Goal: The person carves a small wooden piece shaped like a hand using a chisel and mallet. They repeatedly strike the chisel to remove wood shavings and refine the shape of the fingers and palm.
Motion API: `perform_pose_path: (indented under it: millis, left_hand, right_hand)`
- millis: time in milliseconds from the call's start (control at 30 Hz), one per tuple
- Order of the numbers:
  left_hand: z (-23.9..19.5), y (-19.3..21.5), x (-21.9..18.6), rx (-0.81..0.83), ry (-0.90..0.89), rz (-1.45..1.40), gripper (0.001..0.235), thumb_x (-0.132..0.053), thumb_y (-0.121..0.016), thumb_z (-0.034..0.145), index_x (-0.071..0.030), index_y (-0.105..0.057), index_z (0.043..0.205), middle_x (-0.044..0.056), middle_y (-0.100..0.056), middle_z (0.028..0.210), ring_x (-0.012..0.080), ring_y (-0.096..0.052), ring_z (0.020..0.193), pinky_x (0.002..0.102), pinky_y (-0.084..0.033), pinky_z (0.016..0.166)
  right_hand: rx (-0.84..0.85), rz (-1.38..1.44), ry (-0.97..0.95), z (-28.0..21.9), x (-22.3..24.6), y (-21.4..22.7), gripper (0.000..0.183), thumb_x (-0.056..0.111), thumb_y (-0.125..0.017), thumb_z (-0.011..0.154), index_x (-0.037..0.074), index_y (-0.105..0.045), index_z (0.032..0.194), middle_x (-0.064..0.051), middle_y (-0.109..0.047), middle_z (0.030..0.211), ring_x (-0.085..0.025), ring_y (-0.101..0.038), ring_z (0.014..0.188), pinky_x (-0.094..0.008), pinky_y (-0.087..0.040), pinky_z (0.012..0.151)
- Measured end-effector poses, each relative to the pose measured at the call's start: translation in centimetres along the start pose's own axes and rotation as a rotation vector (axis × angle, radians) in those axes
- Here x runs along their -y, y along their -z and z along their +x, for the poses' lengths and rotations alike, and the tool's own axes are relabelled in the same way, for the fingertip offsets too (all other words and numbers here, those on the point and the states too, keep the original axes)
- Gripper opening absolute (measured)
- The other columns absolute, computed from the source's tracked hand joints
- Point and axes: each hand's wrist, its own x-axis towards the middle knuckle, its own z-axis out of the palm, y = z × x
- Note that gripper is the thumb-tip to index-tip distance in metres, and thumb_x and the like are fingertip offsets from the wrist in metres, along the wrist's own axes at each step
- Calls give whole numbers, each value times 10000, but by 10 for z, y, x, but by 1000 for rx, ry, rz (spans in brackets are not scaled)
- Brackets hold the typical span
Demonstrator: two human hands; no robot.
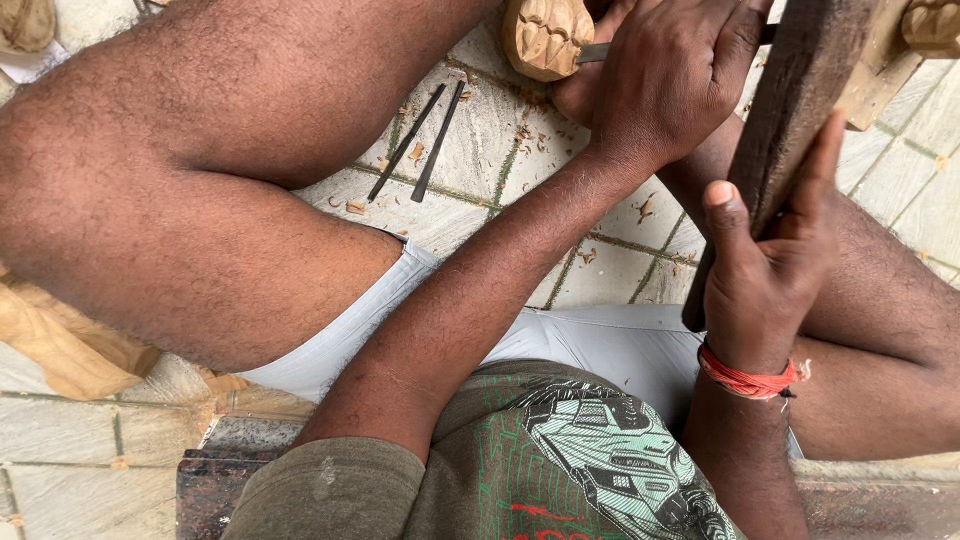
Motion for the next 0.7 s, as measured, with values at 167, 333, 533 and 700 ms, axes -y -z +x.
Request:
perform_pose_path:
  millis: [167, 333, 533, 700]
  left_hand:
    - [2, 3, 7, 25, 80, 43, 384, -384, -436, 1093, -131, -688, 951, 51, -691, 819, 236, -673, 791, 419, -515, 800]
    - [-3, 15, 2, -11, 35, 9, 366, -422, -400, 1153, -178, -665, 1088, 14, -705, 872, 208, -683, 881, 401, -509, 868]
    - [-11, 9, -6, -8, -9, -59, 356, -415, -383, 1170, -191, -633, 1289, -23, -722, 997, 157, -696, 950, 354, -529, 898]
    - [-14, 4, 5, 6, 22, 54, 354, -420, -401, 1168, -210, -632, 1334, -32, -719, 1001, 140, -697, 967, 345, -524, 881]
  right_hand:
    - [-3, 71, 106, -4, -8, -1, 719, 110, -697, 1151, 55, -231, 1695, -99, -561, 1261, -114, -600, 1045, -264, -569, 932]
    - [-38, 216, 2, -2, -11, 0, 800, 80, -723, 1067, 45, -209, 1680, -153, -612, 1327, -145, -583, 1054, -266, -508, 901]
    - [-12, 275, 163, -5, -17, 8, 792, 30, -687, 1147, 79, -145, 1724, -111, -486, 1602, -137, -549, 1277, -250, -482, 1146]
    - [24, 306, 159, -7, -25, 8, 767, 35, -656, 1172, 83, -107, 1705, -105, -360, 1721, -162, -424, 1512, -278, -353, 1300]
